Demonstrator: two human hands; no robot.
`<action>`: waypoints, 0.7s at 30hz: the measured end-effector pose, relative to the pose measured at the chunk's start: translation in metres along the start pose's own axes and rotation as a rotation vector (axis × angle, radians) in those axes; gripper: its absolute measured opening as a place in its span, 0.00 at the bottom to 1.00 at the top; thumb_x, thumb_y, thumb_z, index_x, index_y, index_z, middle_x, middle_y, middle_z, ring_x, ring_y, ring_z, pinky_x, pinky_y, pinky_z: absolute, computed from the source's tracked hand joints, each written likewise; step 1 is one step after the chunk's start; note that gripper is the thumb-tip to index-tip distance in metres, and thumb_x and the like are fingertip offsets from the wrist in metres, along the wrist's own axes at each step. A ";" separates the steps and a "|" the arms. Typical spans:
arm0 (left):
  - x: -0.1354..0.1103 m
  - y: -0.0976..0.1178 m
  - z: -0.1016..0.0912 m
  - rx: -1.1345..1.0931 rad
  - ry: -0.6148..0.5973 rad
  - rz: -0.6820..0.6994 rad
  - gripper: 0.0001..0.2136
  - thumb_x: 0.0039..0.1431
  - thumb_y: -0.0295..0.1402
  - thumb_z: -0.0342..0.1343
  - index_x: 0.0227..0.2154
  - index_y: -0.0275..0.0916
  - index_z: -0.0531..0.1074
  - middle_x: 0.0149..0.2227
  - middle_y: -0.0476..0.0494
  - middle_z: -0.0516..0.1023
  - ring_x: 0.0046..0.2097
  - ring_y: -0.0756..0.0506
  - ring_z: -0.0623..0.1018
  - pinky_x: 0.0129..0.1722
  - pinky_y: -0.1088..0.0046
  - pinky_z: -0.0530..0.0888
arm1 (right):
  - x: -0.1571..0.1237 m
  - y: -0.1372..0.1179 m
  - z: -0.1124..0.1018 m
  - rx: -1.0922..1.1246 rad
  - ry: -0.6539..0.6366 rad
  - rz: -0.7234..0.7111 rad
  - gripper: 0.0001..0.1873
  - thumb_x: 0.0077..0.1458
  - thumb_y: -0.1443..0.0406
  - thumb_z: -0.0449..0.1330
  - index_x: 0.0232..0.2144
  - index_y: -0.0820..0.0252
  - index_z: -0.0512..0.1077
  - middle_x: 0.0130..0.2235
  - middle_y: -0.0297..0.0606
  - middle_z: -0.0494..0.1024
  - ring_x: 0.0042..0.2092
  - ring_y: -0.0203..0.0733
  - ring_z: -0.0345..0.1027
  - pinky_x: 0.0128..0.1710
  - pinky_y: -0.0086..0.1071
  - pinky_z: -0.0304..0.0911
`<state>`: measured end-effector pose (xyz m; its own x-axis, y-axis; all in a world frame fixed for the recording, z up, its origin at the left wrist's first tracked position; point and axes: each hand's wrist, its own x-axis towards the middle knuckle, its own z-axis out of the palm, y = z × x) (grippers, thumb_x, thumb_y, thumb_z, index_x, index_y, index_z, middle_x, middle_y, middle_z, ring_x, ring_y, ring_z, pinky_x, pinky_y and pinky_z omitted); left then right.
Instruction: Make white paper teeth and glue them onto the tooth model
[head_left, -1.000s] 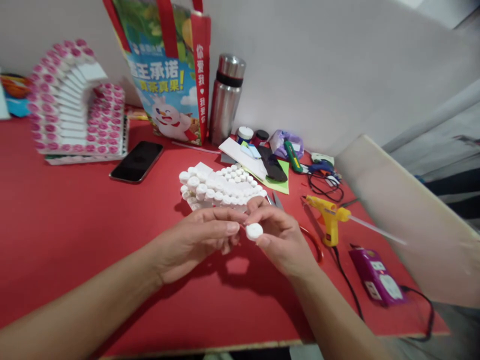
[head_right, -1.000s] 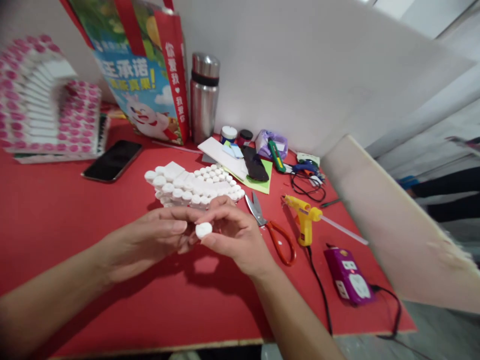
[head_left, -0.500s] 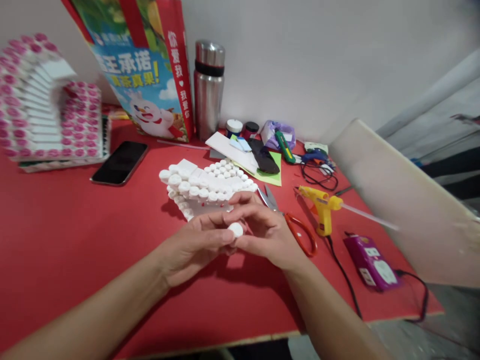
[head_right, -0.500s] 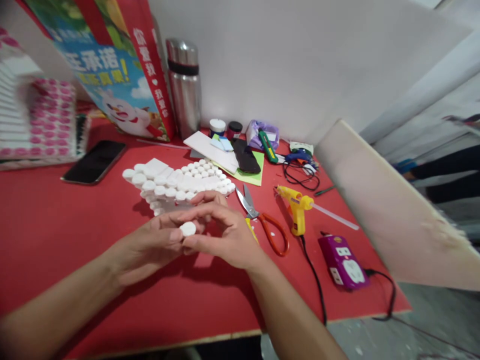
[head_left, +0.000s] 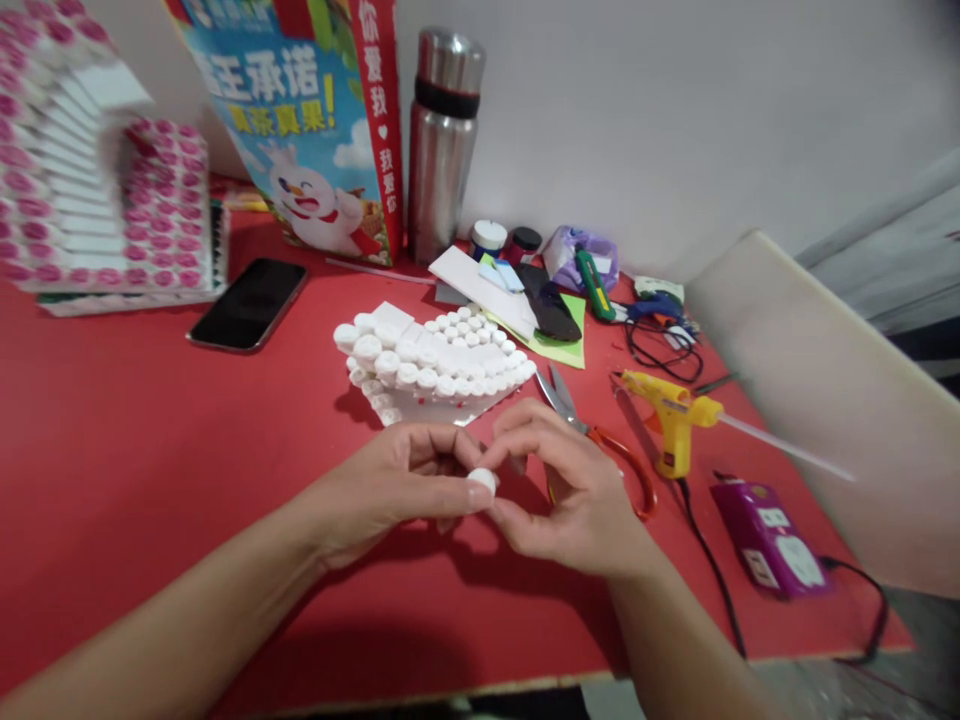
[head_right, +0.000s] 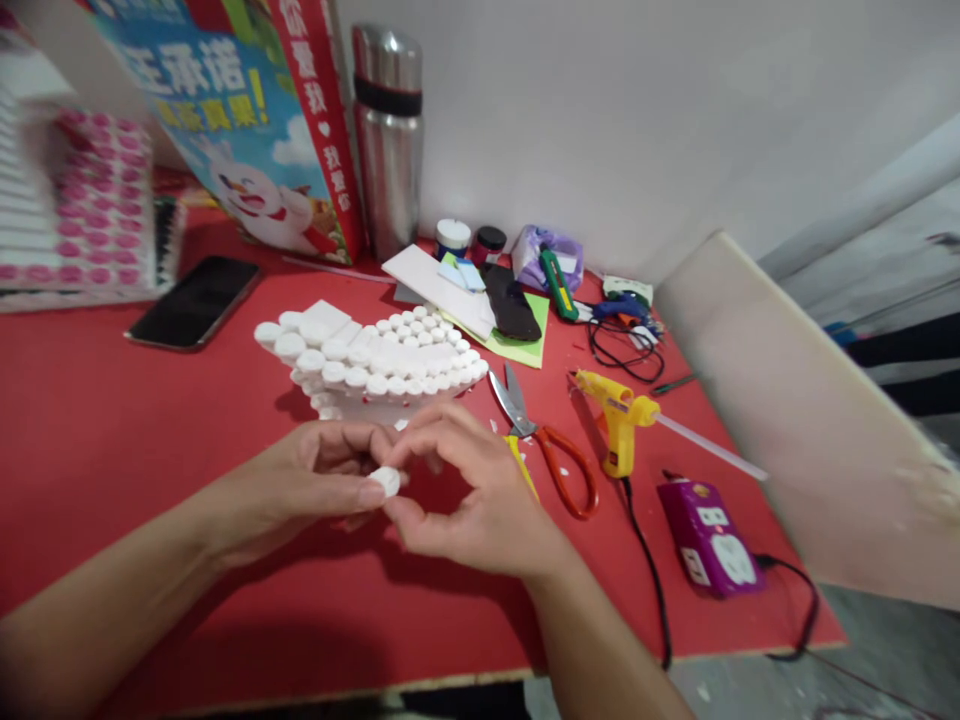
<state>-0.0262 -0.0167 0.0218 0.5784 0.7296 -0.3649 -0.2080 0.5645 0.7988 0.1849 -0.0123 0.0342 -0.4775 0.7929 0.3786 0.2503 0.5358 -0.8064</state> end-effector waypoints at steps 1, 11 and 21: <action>-0.002 0.002 -0.001 0.020 -0.012 0.001 0.16 0.50 0.40 0.74 0.38 0.38 0.79 0.28 0.50 0.74 0.26 0.54 0.68 0.24 0.78 0.63 | 0.000 0.000 0.000 0.018 0.037 0.014 0.12 0.52 0.71 0.69 0.39 0.54 0.75 0.38 0.36 0.75 0.38 0.40 0.70 0.38 0.35 0.69; -0.025 0.029 -0.012 0.284 0.756 0.727 0.16 0.66 0.38 0.62 0.22 0.40 0.78 0.24 0.50 0.76 0.27 0.53 0.72 0.24 0.77 0.64 | 0.002 0.024 0.030 -0.007 0.191 0.496 0.09 0.58 0.59 0.65 0.34 0.58 0.72 0.24 0.27 0.68 0.23 0.32 0.60 0.23 0.27 0.56; -0.030 0.013 -0.038 0.909 0.610 0.652 0.05 0.62 0.32 0.62 0.34 0.43 0.84 0.38 0.45 0.86 0.39 0.45 0.83 0.38 0.73 0.77 | 0.008 0.032 0.043 -0.287 0.051 0.487 0.06 0.58 0.61 0.65 0.35 0.57 0.74 0.24 0.27 0.73 0.24 0.33 0.63 0.26 0.28 0.54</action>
<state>-0.0766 -0.0164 0.0252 0.0685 0.9658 0.2501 0.4374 -0.2544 0.8625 0.1526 -0.0009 -0.0082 -0.2102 0.9774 0.0209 0.6536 0.1564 -0.7405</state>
